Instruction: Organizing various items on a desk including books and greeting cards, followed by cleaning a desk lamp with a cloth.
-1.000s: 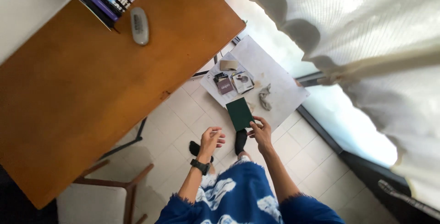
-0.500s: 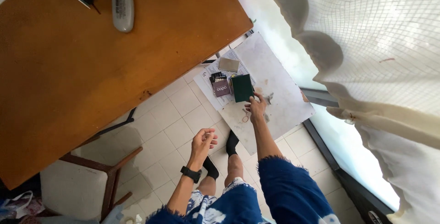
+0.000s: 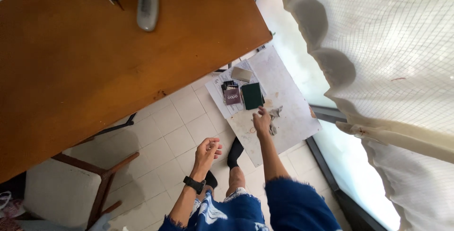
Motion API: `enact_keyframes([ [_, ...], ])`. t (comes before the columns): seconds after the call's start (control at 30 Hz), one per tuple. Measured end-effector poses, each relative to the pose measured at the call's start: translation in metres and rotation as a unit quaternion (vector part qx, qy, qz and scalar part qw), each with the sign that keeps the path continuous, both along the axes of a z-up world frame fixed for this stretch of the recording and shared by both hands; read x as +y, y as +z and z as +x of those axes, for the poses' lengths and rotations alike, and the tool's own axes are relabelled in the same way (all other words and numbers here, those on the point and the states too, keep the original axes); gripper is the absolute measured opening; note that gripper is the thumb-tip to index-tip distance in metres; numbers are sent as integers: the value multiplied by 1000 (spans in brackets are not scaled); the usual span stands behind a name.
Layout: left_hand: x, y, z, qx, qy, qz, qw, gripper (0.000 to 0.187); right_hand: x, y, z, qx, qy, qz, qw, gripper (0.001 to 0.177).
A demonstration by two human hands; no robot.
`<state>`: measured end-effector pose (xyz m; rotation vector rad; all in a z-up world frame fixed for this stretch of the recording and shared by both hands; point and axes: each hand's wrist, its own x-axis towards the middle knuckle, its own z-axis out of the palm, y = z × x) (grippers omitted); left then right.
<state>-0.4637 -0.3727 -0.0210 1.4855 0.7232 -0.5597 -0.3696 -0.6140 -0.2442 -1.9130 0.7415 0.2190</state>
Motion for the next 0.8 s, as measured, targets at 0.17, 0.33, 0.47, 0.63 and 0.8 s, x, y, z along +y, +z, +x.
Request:
enact_keyframes([
  [0.17, 38, 12, -15, -52, 15, -29, 998, 25, 55, 99, -25, -53, 64, 62, 995, 26],
  [0.33, 98, 32, -18, -99, 23, -25, 994, 26, 130, 201, -51, -91, 120, 132, 980, 20],
  [0.47, 165, 52, -19, -142, 20, -38, 989, 26, 197, 264, -66, -138, 198, 76, 968, 19],
  [0.63, 257, 58, -18, -151, 37, -45, 987, 24, 282, 300, -69, -143, 237, 32, 960, 19],
  [0.8, 323, 52, -9, -214, 79, -58, 972, 26, 349, 364, -59, -134, 283, 13, 950, 21],
])
